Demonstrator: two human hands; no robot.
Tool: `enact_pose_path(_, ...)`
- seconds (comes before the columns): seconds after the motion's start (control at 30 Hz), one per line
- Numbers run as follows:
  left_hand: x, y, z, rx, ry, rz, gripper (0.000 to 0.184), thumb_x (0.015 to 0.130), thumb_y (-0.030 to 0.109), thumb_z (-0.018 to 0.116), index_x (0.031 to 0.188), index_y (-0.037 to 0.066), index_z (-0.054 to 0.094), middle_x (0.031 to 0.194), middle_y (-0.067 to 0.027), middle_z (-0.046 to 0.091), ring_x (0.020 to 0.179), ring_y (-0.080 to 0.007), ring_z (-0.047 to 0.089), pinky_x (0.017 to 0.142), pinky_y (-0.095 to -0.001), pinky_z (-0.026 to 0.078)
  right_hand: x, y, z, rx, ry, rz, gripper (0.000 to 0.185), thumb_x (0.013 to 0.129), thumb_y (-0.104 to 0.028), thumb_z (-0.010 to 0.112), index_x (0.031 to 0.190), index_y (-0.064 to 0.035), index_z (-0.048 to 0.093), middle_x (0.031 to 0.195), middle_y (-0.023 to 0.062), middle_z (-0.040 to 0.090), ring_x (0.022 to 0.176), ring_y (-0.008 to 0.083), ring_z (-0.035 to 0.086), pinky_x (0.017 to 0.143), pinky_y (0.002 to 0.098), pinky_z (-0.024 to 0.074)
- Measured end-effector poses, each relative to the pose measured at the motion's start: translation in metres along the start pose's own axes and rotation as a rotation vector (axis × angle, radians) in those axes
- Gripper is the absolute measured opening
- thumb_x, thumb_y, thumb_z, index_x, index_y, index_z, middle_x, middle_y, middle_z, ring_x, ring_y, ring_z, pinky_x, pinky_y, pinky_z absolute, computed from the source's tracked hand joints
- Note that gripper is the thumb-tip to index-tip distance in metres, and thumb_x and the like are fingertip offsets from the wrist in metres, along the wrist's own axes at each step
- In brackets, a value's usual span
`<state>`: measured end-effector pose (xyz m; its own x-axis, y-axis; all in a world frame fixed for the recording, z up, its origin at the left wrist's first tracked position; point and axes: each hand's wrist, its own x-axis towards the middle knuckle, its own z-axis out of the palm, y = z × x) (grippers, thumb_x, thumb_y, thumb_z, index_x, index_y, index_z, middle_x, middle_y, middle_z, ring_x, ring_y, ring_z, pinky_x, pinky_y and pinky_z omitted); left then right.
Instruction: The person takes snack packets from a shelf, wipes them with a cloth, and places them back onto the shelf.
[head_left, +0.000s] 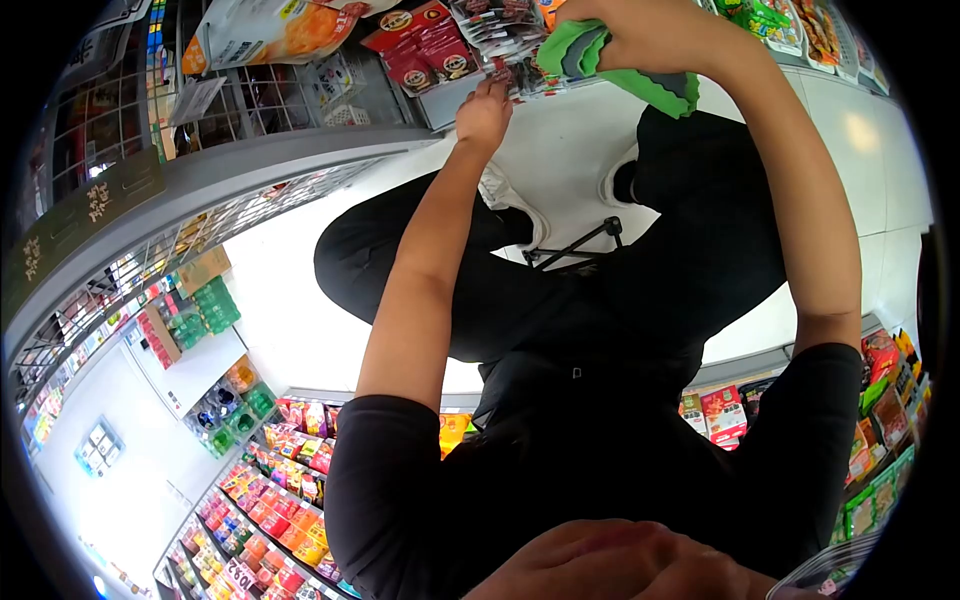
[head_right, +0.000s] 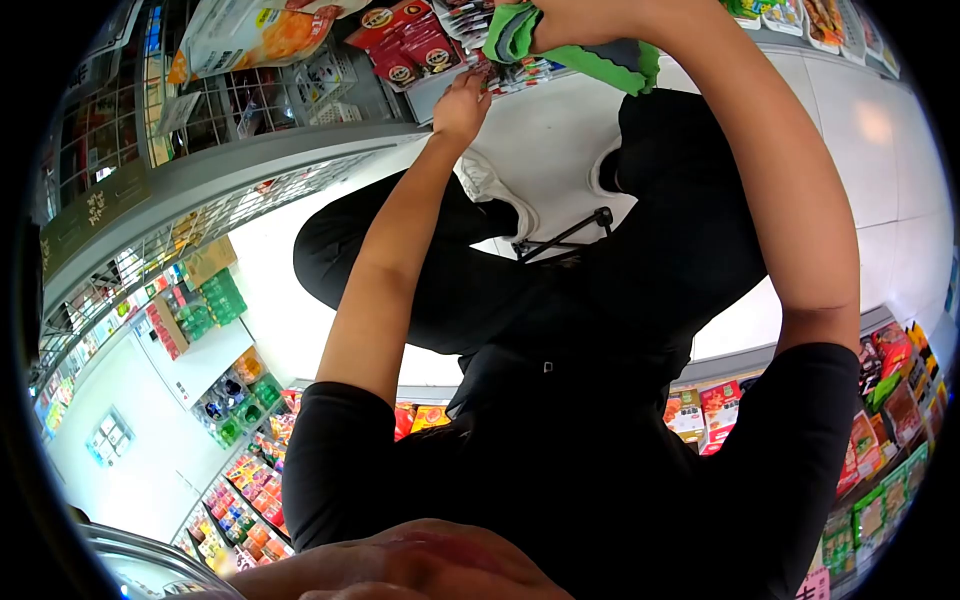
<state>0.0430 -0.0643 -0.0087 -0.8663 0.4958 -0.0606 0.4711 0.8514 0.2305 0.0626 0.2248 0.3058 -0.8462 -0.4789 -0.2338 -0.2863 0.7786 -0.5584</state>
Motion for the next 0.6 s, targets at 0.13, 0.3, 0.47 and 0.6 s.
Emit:
enact_pose_path(0.13,0.001,0.001,0.004,-0.020,-0.008,-0.055,0.039,0.095,0.026,0.063,0.131,0.012,0.062,0.131,-0.0115,0.065,0.106,-0.0340,0.069,0.088,-0.0467,0.059,0.002,0.006,0.003,-0.040,0.010,-0.003,0.022,0.076,-0.014,0.072,0.097,-0.0081,0.072,0.087,0.0186,0.072,0.086,0.0390,0.070,0.078,0.0490,0.0544)
enact_pose_path(0.3,0.002,0.004,0.005,0.032,-0.039,-0.103,0.035,0.095,0.026,0.062,0.127,0.011,0.064,0.128,-0.0115,0.066,0.106,-0.0348,0.070,0.085,-0.0474,0.059,0.003,0.009,0.002,-0.044,0.001,0.032,0.023,0.077,-0.015,0.072,0.100,-0.0098,0.073,0.089,0.0188,0.073,0.089,0.0387,0.070,0.079,0.0485,0.0549)
enact_pose_path(0.47,0.013,0.001,0.007,-0.110,0.024,-0.163,0.031,0.094,0.028,0.064,0.121,0.011,0.067,0.125,-0.0110,0.066,0.105,-0.0354,0.069,0.088,-0.0498,0.056,0.002,0.012,0.001,-0.020,0.023,0.020,0.026,0.077,-0.015,0.072,0.102,-0.0112,0.074,0.090,0.0183,0.073,0.090,0.0385,0.071,0.080,0.0484,0.0551)
enact_pose_path(0.6,0.015,0.013,-0.005,-0.156,0.099,-0.145,0.033,0.093,0.031,0.066,0.119,0.011,0.069,0.125,-0.0103,0.066,0.114,-0.0339,0.064,0.095,-0.0495,0.052,0.000,0.009,-0.003,-0.035,0.010,0.078,0.024,0.078,-0.016,0.072,0.102,-0.0112,0.073,0.090,0.0184,0.073,0.090,0.0389,0.070,0.079,0.0482,0.0551)
